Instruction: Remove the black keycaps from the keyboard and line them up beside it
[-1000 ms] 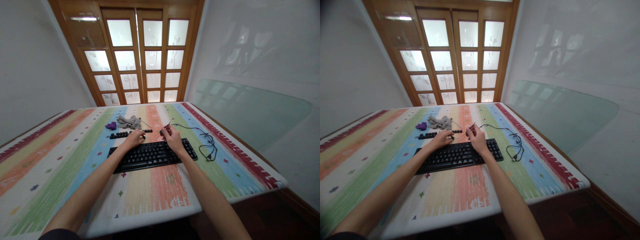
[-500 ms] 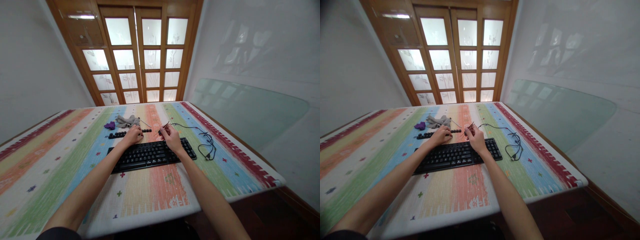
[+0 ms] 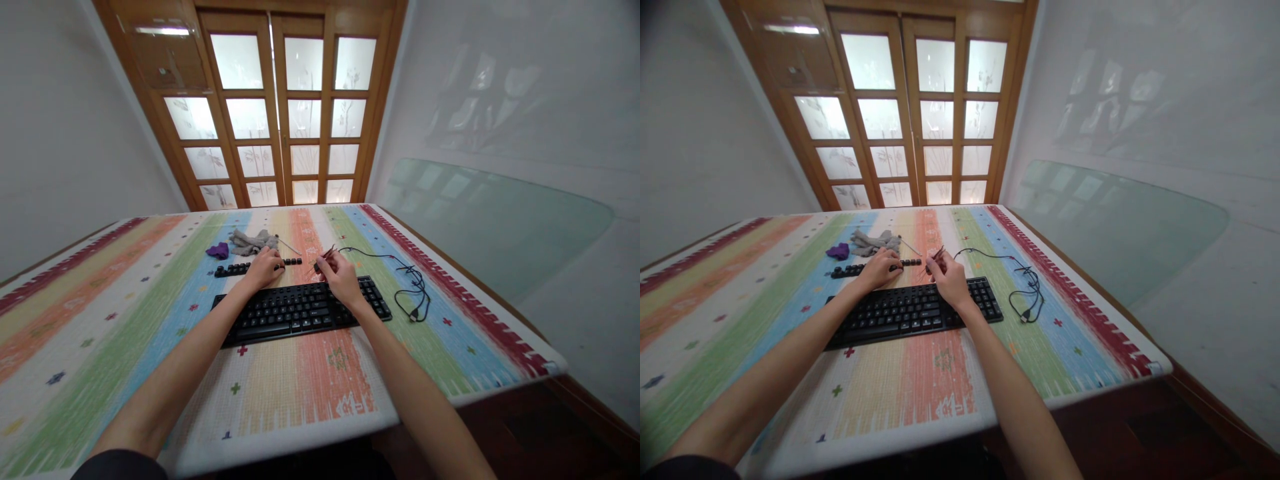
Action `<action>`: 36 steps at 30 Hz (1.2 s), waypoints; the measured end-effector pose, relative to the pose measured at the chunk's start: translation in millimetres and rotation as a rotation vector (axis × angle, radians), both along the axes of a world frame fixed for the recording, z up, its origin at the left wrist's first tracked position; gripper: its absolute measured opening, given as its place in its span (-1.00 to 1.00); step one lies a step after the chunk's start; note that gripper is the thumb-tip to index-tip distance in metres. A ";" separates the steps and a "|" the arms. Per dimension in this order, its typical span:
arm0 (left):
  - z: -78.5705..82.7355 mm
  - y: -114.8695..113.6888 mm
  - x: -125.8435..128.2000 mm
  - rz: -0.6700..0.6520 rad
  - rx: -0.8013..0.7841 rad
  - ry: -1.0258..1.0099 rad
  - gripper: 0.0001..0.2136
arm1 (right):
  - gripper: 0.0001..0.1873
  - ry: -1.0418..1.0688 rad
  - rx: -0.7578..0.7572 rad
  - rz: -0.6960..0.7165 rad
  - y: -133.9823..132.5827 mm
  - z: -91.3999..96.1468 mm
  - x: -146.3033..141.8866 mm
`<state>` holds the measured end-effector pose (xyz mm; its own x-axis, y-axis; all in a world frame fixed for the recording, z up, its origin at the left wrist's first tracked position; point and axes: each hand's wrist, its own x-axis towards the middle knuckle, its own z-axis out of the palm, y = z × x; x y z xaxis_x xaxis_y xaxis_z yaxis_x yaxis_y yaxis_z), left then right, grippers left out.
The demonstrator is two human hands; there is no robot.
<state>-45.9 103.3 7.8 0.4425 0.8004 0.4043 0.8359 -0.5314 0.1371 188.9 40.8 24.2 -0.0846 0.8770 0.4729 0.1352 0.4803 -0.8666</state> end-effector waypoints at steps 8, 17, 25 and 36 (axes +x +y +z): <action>0.3 2.0 2.0 0.040 -0.009 0.003 -0.91 | -0.63 -0.035 0.015 0.032 -2.2 0.7 -0.2; 4.3 -2.2 -5.6 0.059 0.016 0.036 -0.86 | -0.57 -0.023 0.001 0.074 -1.7 9.2 11.5; 5.8 -29.9 -9.4 0.035 0.030 -0.057 -0.86 | -0.56 -0.198 -0.021 0.184 0.1 3.9 17.7; 2.9 -96.4 17.6 -0.139 -0.210 -0.172 -0.76 | -0.65 -0.219 -0.093 0.250 -1.5 -10.6 2.1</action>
